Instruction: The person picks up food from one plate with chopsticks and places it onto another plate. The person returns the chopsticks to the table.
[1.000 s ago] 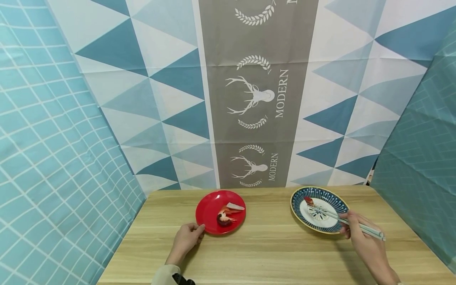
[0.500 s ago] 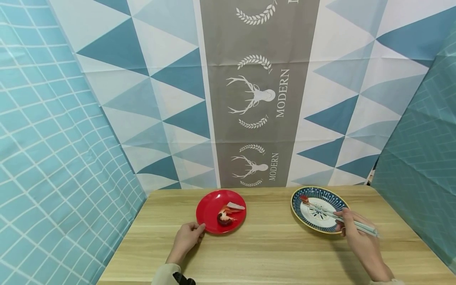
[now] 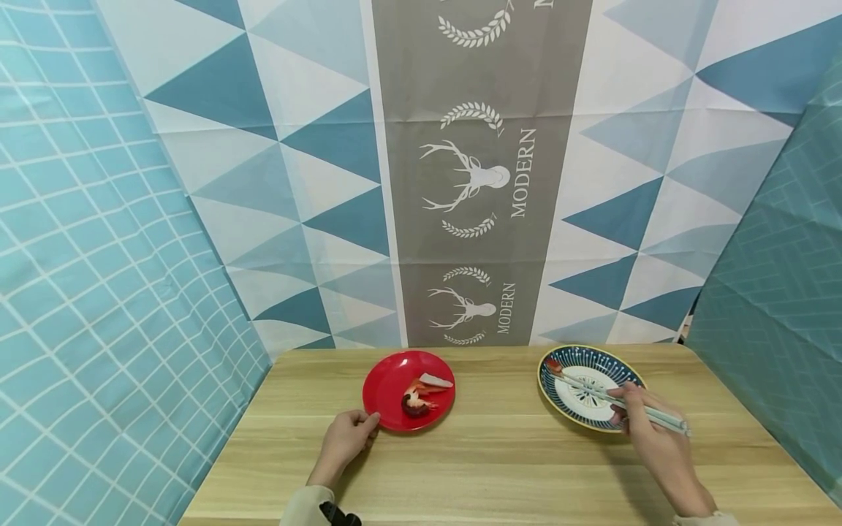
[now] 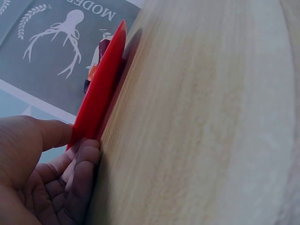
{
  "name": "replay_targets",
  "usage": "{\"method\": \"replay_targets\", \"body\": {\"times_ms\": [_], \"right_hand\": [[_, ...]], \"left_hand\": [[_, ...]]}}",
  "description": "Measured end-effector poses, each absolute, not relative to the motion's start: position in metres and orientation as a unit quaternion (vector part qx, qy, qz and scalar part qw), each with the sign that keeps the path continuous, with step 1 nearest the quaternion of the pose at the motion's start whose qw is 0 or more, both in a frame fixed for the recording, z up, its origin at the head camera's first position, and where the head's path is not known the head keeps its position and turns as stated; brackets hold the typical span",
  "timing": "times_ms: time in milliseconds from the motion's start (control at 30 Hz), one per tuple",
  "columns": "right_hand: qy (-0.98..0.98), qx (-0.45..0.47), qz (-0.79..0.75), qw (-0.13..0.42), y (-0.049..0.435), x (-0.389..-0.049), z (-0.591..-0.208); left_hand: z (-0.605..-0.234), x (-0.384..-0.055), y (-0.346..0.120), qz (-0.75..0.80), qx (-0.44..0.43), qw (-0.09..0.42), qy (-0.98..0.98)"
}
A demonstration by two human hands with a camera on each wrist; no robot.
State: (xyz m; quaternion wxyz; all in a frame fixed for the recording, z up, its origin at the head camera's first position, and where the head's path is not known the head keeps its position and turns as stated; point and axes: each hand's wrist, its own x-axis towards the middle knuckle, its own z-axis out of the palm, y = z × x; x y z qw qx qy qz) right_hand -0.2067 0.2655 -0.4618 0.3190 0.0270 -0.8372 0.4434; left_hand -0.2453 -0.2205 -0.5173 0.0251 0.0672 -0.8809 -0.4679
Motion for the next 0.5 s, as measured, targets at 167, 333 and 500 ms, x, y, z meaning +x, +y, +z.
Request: {"method": "replay_targets", "body": {"times_ms": [167,333,500], "right_hand": [[-0.832,0.040,0.448,0.326,0.262,-0.207,-0.462],[-0.832,0.035,0.452,0.319,0.259,-0.207,-0.462],[-0.834,0.033,0.457,0.308,0.255,-0.208,-0.462]], "left_hand": [[-0.518,-0.246,-0.221,-0.469,0.066,0.025,-0.880],[-0.518,-0.247,-0.221,-0.470,0.070,0.027,-0.880],[-0.519,-0.247,-0.220,-0.477,0.078,0.019,-0.875]]}}
